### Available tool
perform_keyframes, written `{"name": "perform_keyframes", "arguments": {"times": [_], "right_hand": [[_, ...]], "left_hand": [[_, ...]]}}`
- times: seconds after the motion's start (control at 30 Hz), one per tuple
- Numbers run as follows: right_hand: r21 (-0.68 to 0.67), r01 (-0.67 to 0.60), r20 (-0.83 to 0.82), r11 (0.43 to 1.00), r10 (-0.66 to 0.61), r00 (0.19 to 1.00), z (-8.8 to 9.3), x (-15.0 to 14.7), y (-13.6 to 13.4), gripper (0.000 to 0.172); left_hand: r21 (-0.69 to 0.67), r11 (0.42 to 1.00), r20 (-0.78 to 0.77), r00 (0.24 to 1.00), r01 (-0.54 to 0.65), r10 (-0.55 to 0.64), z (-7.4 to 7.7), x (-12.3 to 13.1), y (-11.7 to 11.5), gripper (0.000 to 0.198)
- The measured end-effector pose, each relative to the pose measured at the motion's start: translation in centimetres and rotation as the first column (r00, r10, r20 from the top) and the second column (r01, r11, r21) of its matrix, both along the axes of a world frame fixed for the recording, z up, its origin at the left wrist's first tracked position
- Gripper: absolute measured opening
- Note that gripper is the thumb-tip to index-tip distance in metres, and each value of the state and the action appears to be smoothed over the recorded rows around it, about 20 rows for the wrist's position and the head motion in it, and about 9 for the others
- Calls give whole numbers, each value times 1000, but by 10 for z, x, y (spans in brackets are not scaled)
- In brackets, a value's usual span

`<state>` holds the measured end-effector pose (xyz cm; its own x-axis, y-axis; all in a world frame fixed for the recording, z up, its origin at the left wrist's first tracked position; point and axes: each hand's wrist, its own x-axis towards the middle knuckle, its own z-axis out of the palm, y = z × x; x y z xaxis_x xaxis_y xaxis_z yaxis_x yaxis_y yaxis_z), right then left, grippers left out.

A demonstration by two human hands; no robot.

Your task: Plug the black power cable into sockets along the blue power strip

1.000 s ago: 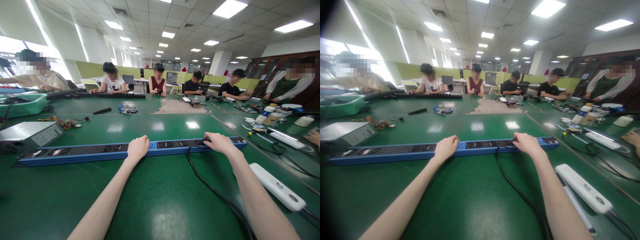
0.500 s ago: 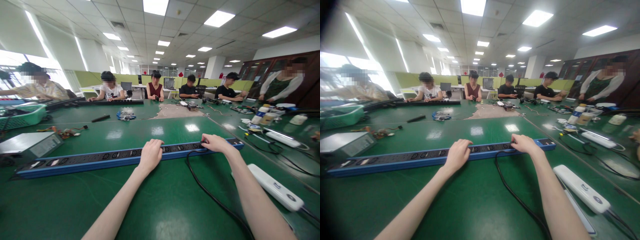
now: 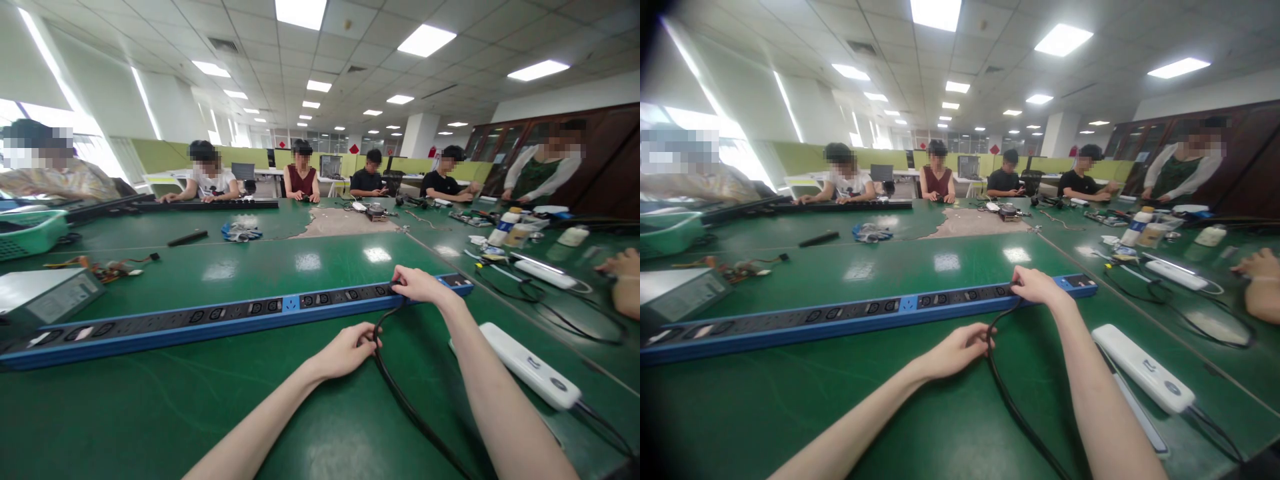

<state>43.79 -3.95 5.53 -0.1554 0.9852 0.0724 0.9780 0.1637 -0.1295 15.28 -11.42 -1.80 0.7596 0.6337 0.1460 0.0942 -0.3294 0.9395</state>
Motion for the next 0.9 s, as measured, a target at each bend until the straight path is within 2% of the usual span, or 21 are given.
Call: {"name": "perform_keyframes", "arguments": {"times": [0.07,0.1,0.13,0.17,0.2,0.23,0.27,0.33,0.43,0.5,0.53,0.6,0.77,0.9], "right_hand": [[-6,-10,-9,1000,10,1000,-1,0,0,23],[-5,-12,-2,1000,12,1000,-2,-1,0,22],[-5,-14,11,1000,14,1000,-2,-1,0,22],[-4,-15,26,1000,15,1000,-1,-2,0,22],[-5,-14,39,1000,15,999,-1,-2,0,22],[-11,-16,47,1000,16,999,0,-2,0,22],[-19,-17,51,1000,18,999,0,-2,-1,22],[-35,-32,41,999,33,999,2,-2,-1,22],[-45,-84,-7,995,84,996,2,0,1,20],[-40,-112,-54,993,110,993,-2,0,2,18],[-32,-117,-74,993,114,991,-4,1,2,18],[-2,-111,-96,994,110,989,-10,0,0,17],[107,-87,-99,990,98,990,-22,-2,-9,14],[61,-91,-72,994,96,993,-17,-3,-4,14]], "left_hand": [[-37,990,-41,990,136,-138,8,1,-8,38],[-4,980,-71,977,201,-201,11,2,-13,38],[70,969,-113,967,238,-230,14,2,-17,38],[181,954,-166,963,240,-211,17,2,-20,38],[315,926,-222,965,208,-141,19,0,-21,37],[459,877,-259,966,141,-21,21,-3,-20,36],[592,804,-264,955,52,133,23,-9,-15,35],[769,632,-221,887,-98,405,24,-25,1,37],[876,381,-82,687,-296,722,17,-59,33,47],[887,276,-36,541,-371,840,8,-80,51,47],[888,256,-38,495,-381,868,3,-87,58,45],[894,247,-57,452,-374,890,-5,-95,64,44],[910,220,-54,424,-352,904,-10,-94,64,44],[914,206,-41,427,-349,903,-10,-93,63,44]]}}
